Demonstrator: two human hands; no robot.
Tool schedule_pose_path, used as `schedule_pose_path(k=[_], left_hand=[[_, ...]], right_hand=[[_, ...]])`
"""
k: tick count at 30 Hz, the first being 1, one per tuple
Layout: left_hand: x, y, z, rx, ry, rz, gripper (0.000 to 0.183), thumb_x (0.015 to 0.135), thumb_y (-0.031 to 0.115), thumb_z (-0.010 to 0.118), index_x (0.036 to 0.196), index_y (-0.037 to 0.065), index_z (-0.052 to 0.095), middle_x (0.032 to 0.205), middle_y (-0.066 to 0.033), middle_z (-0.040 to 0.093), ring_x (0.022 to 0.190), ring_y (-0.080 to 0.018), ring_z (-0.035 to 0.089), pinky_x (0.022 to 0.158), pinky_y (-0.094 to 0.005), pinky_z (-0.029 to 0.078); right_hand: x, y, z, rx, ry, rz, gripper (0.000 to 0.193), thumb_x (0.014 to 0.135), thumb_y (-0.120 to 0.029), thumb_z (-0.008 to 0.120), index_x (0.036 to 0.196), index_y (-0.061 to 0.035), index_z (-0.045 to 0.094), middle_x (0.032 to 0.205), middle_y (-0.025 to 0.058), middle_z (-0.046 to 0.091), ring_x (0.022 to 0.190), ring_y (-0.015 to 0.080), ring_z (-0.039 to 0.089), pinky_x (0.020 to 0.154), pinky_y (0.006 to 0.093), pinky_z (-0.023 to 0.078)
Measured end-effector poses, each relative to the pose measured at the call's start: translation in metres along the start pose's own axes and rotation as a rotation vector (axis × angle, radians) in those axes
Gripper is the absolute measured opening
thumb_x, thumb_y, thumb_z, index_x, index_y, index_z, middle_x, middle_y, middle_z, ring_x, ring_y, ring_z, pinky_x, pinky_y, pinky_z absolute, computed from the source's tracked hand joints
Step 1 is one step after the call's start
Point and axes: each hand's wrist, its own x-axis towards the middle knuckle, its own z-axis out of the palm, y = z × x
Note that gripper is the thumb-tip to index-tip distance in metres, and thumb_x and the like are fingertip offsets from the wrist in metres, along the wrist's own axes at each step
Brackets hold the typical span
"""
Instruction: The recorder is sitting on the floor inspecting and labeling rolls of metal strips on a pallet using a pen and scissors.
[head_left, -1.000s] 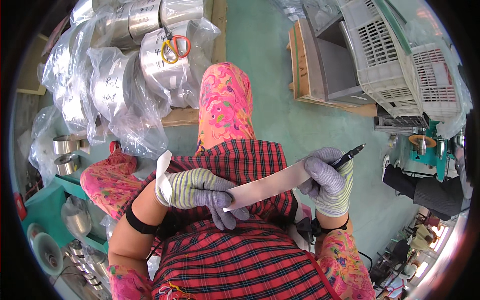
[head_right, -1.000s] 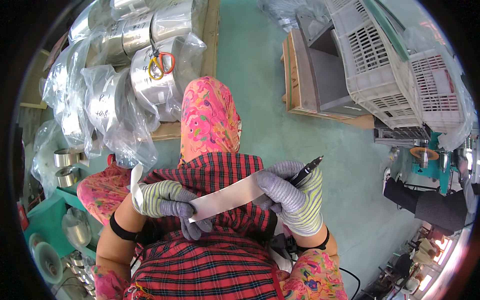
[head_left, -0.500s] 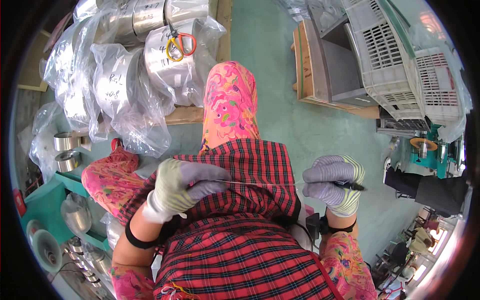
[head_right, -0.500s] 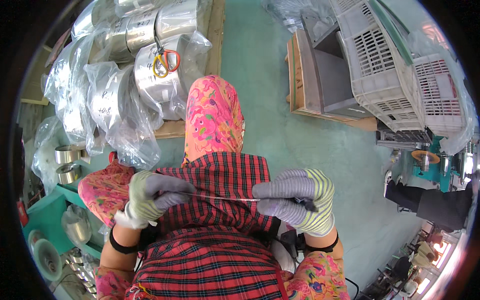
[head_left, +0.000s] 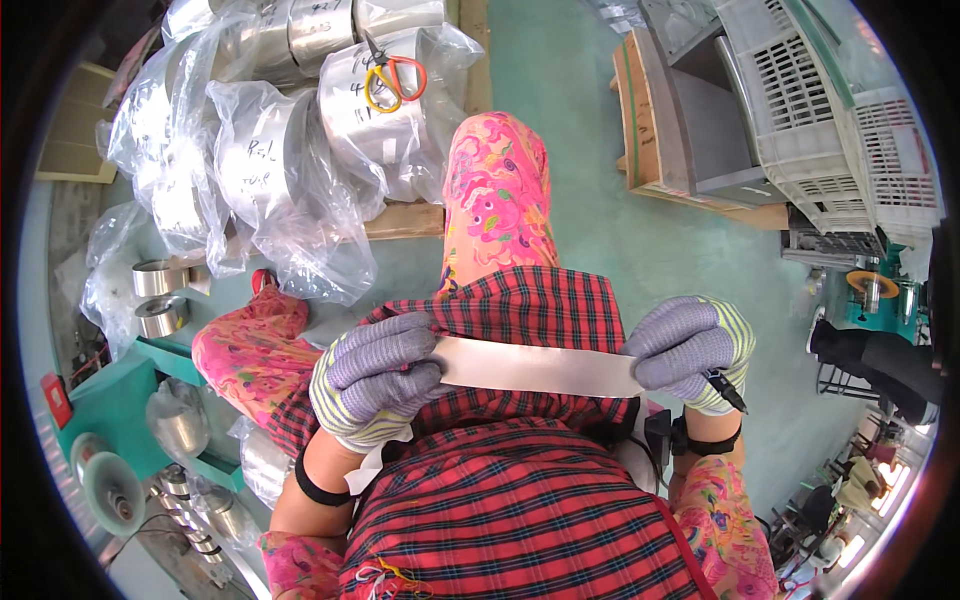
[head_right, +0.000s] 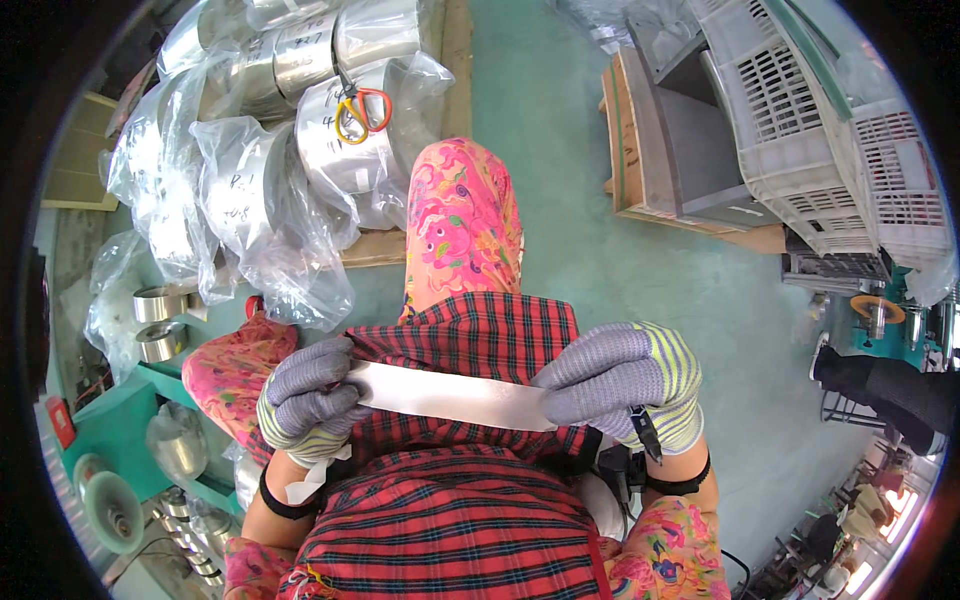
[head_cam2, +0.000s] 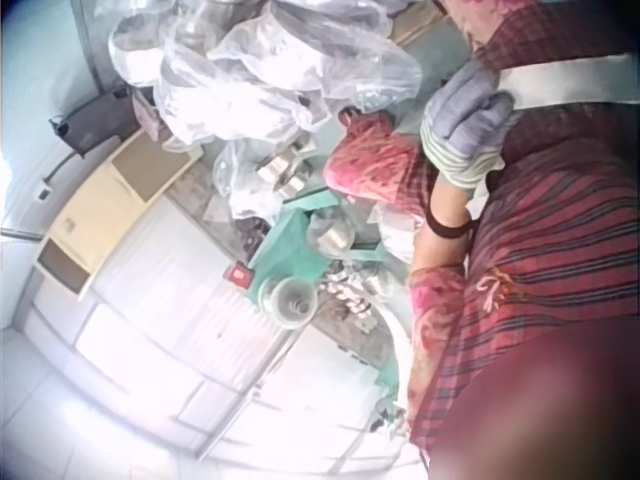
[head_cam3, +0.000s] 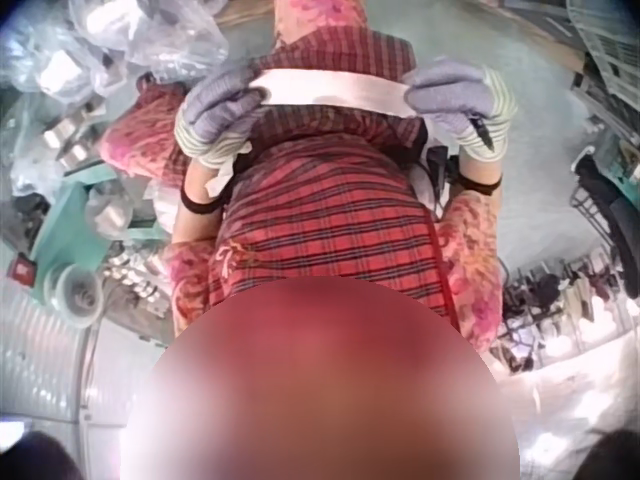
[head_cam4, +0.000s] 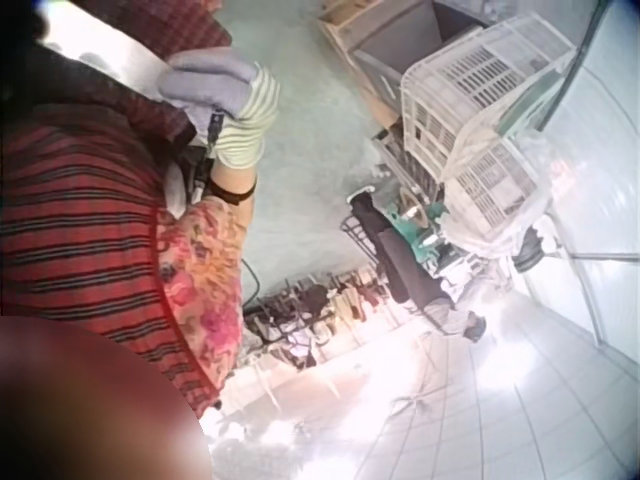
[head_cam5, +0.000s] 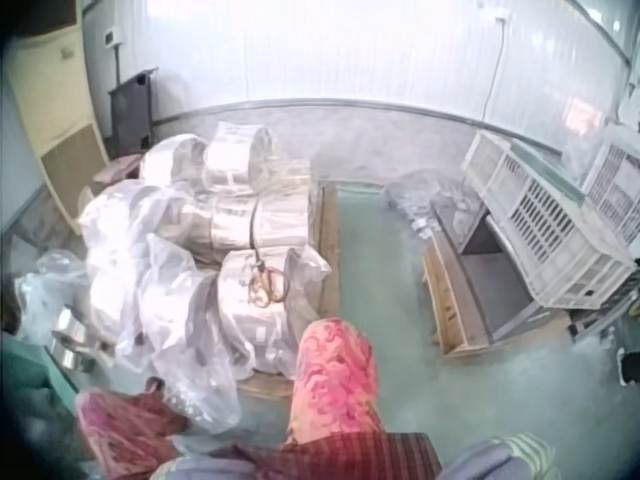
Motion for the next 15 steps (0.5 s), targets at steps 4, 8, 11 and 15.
schedule_pose_path(k=[4,8,11,15], left_hand=[[0.001,0.001,0.005,-0.003,0.051,-0.037,0.027,0.055,0.007,0.079,0.071,0.011,0.057,0.084,-0.0066,0.061,0.082,-0.0292,0.063,0.068,-0.0357,0.053],[0.0,-0.003,0.01,-0.035,0.131,-0.043,0.033,0.055,0.004,0.079,0.068,0.013,0.049,0.079,-0.0059,0.062,0.075,-0.0275,0.064,0.063,-0.0323,0.053],[-0.007,-0.008,0.008,-0.034,0.048,-0.021,0.03,0.055,0.011,0.08,0.078,0.013,0.06,0.09,-0.0055,0.059,0.087,-0.0294,0.061,0.074,-0.0378,0.051],[-0.008,-0.01,0.01,-0.076,0.065,-0.028,0.03,0.055,0.01,0.08,0.077,0.013,0.06,0.09,-0.005,0.059,0.087,-0.0292,0.061,0.073,-0.0373,0.051]], right_hand=[[0.001,0.0,0.004,-0.033,0.02,-0.039,0.011,0.068,-0.015,0.071,0.062,-0.0073,0.065,0.065,0.0078,0.062,0.057,0.0211,0.06,0.053,0.0292,0.048],[0.005,-0.002,0.003,-0.034,-0.018,-0.073,0.017,0.053,-0.006,0.073,0.069,-0.0107,0.07,0.068,0.0072,0.065,0.059,0.0189,0.063,0.053,0.0265,0.051],[0.005,-0.002,0.002,-0.049,-0.062,-0.085,0.018,0.052,-0.007,0.073,0.069,-0.0111,0.07,0.069,0.0071,0.065,0.059,0.0192,0.063,0.054,0.0266,0.051],[0.006,0.002,0.002,-0.035,-0.084,-0.095,0.018,0.052,-0.007,0.073,0.07,-0.0106,0.07,0.07,0.007,0.065,0.06,0.0195,0.063,0.054,0.0265,0.051]])
